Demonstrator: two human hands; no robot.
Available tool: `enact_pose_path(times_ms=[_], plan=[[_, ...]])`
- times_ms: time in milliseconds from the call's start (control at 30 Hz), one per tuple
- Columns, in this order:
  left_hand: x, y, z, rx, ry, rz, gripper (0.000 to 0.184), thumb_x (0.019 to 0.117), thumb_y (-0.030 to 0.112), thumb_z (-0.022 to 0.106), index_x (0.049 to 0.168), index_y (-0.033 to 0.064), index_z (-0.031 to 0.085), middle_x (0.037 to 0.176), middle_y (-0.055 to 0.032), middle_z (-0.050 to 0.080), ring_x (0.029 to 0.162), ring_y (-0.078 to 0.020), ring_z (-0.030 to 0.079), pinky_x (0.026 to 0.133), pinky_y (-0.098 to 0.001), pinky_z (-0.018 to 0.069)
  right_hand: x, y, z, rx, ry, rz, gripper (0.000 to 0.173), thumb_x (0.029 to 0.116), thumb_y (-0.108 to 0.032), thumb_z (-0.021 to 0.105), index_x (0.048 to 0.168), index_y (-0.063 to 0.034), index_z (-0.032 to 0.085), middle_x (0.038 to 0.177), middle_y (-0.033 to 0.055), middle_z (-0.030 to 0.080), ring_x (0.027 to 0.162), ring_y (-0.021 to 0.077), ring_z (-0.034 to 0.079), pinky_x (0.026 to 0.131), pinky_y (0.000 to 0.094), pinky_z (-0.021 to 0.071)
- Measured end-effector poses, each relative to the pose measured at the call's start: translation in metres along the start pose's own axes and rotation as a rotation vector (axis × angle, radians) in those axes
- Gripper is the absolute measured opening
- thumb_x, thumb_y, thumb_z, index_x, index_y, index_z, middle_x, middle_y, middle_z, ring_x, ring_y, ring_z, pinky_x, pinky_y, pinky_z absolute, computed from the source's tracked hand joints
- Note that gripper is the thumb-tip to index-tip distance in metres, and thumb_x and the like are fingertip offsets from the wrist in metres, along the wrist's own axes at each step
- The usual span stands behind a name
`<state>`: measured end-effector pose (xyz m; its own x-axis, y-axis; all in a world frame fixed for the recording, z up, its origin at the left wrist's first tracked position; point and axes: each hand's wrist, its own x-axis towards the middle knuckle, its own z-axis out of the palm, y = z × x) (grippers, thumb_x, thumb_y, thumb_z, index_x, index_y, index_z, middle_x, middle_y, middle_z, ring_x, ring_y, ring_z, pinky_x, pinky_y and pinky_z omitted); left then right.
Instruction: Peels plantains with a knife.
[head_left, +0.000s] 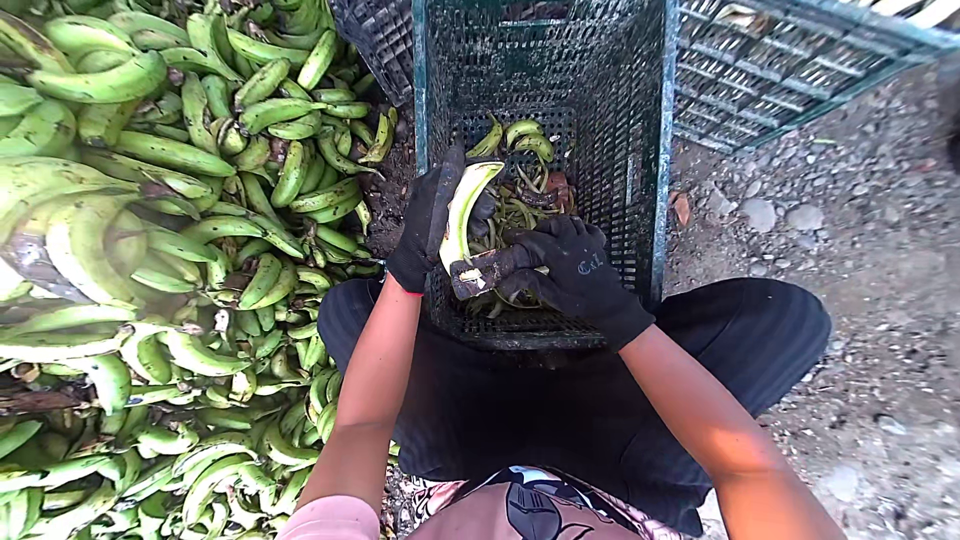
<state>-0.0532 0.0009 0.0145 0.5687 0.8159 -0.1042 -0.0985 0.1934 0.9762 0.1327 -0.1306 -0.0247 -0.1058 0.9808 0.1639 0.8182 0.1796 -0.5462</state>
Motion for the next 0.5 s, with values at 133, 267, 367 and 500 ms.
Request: enact_pose_path(times_ms=[133, 267, 367, 500], plan=[[-0.001, -0.004, 0.005, 0.083, 0.023, 0.012, 0.056, 0.1107, 0.034, 0.019, 0.121, 0.0002, 0.062, 0.082, -0.0050, 0.069, 0.067, -0.0114, 0.066, 0.063, -0.0272, 0.0589, 0.012, -0.005, 0.001, 0.022, -0.039, 0.147, 0.072, 0.0893, -0.077, 0.047, 0.131, -0.0223, 0.070, 0.120, 0.0227, 0.064, 0.112, 0.0470, 0.060, 0.082, 0.0666, 0.0444], [0.000, -0.006, 0.002, 0.078, 0.088, 0.067, 0.070, 0.1086, 0.043, 0.007, 0.118, 0.0005, 0.062, 0.079, -0.0037, 0.069, 0.066, -0.0113, 0.067, 0.062, -0.0280, 0.0600, 0.020, -0.009, 0.004, 0.034, -0.043, 0.201, 0.068, 0.0910, -0.074, 0.048, 0.134, -0.0251, 0.068, 0.121, 0.0238, 0.062, 0.113, 0.0471, 0.058, 0.082, 0.0671, 0.0437], [0.001, -0.007, -0.002, 0.032, 0.103, 0.061, 0.072, 0.1087, 0.044, 0.005, 0.116, 0.0009, 0.063, 0.077, -0.0045, 0.069, 0.063, -0.0112, 0.066, 0.059, -0.0273, 0.0591, 0.024, -0.010, 0.008, 0.038, -0.001, 0.199, 0.070, 0.0900, -0.076, 0.047, 0.133, -0.0249, 0.068, 0.122, 0.0232, 0.063, 0.113, 0.0469, 0.058, 0.082, 0.0665, 0.0443], [0.002, -0.007, 0.000, 0.148, 0.176, 0.133, 0.068, 0.1099, 0.038, 0.006, 0.119, -0.0007, 0.061, 0.095, -0.0064, 0.070, 0.084, -0.0105, 0.068, 0.077, -0.0299, 0.0596, 0.034, -0.013, 0.008, 0.061, 0.067, 0.331, 0.065, 0.0928, -0.069, 0.050, 0.135, -0.0225, 0.067, 0.128, 0.0257, 0.059, 0.118, 0.0488, 0.055, 0.084, 0.0685, 0.0423]])
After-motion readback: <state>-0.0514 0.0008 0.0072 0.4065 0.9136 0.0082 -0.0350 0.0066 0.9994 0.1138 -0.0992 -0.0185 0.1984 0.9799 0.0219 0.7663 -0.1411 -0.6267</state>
